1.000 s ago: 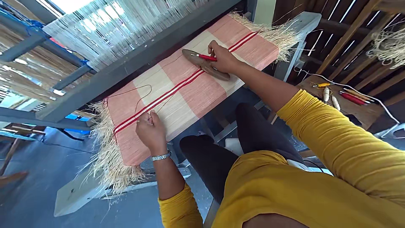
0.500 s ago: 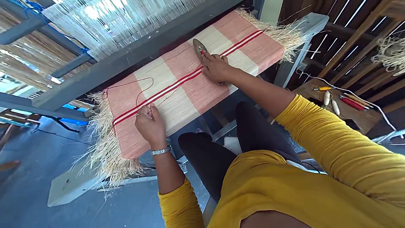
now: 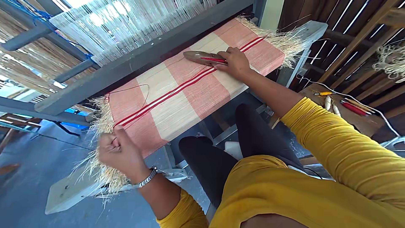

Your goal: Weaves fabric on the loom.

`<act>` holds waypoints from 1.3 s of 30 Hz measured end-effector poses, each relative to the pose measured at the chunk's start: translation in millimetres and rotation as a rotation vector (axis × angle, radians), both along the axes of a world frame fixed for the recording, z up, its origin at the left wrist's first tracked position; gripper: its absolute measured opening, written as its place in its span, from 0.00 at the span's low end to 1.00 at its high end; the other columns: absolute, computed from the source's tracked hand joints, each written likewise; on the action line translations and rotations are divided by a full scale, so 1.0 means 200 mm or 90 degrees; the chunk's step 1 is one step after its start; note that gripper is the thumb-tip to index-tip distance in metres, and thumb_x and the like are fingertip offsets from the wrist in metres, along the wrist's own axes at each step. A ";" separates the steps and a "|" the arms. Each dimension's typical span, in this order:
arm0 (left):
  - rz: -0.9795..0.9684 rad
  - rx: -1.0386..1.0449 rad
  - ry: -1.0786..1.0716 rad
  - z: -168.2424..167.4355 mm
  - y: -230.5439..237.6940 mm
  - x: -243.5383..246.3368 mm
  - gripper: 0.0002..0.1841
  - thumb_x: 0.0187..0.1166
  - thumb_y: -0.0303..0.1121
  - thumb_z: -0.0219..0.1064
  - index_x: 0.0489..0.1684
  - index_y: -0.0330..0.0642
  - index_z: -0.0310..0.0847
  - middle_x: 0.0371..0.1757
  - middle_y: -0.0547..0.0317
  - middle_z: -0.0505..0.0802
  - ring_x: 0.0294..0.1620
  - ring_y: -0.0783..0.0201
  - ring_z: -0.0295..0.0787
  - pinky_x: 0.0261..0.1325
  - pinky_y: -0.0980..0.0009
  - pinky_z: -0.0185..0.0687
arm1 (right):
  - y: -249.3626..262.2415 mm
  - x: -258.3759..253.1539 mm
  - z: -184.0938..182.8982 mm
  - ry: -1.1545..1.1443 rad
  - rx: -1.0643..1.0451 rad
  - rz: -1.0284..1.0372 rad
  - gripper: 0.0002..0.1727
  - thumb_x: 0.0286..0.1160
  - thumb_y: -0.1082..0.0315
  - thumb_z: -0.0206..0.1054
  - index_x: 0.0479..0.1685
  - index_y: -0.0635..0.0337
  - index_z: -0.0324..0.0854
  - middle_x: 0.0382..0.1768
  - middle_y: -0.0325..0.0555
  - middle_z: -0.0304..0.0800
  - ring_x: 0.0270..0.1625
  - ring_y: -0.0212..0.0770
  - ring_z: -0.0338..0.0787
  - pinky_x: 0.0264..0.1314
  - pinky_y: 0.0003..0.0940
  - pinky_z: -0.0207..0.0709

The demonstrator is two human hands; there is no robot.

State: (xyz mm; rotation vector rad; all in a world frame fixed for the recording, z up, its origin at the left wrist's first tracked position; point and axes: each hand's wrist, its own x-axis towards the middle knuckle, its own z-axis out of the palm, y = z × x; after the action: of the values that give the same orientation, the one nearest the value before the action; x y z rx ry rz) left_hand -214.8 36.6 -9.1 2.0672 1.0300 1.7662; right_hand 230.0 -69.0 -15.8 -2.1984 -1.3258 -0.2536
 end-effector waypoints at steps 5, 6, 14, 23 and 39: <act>0.068 0.062 -0.085 0.24 -0.22 -0.30 0.17 0.85 0.28 0.64 0.21 0.36 0.68 0.22 0.67 0.70 0.24 0.80 0.65 0.31 0.82 0.63 | 0.00 0.02 -0.01 0.018 0.026 -0.013 0.34 0.75 0.34 0.68 0.75 0.42 0.83 0.61 0.59 0.85 0.66 0.61 0.83 0.65 0.60 0.77; 0.093 0.059 -0.112 0.28 -0.26 -0.33 0.16 0.85 0.27 0.63 0.22 0.34 0.68 0.23 0.67 0.70 0.24 0.80 0.65 0.32 0.83 0.64 | -0.01 0.02 -0.02 0.018 0.025 -0.013 0.34 0.75 0.34 0.68 0.75 0.42 0.83 0.61 0.59 0.85 0.66 0.62 0.83 0.66 0.60 0.77; 0.329 0.148 -0.242 0.30 -0.32 -0.57 0.13 0.91 0.29 0.55 0.34 0.30 0.74 0.40 0.59 0.79 0.48 0.74 0.75 0.56 0.77 0.69 | -0.02 -0.02 -0.01 -0.002 0.017 -0.001 0.35 0.77 0.35 0.66 0.78 0.46 0.80 0.67 0.70 0.81 0.71 0.73 0.79 0.68 0.71 0.73; 0.384 -0.076 -0.043 0.22 -0.19 -0.67 0.21 0.87 0.42 0.62 0.51 0.25 0.77 0.45 0.46 0.83 0.47 0.60 0.80 0.55 0.64 0.77 | -0.02 0.03 0.05 -0.108 -0.046 0.112 0.36 0.87 0.39 0.56 0.90 0.47 0.66 0.68 0.73 0.78 0.70 0.79 0.77 0.63 0.75 0.72; -0.325 -0.465 -0.156 0.02 0.04 0.49 0.24 0.93 0.42 0.55 0.83 0.51 0.53 0.61 0.46 0.87 0.46 0.50 0.96 0.49 0.51 0.97 | 0.24 -0.42 0.15 -0.201 0.101 0.574 0.33 0.81 0.42 0.66 0.80 0.50 0.76 0.53 0.49 0.90 0.56 0.53 0.87 0.59 0.48 0.83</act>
State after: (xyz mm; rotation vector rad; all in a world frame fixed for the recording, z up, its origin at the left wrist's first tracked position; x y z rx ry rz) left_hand -115.9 43.9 -5.2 1.4385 0.8070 1.1175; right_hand 145.8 -20.3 14.0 -1.2774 -2.2237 -0.3363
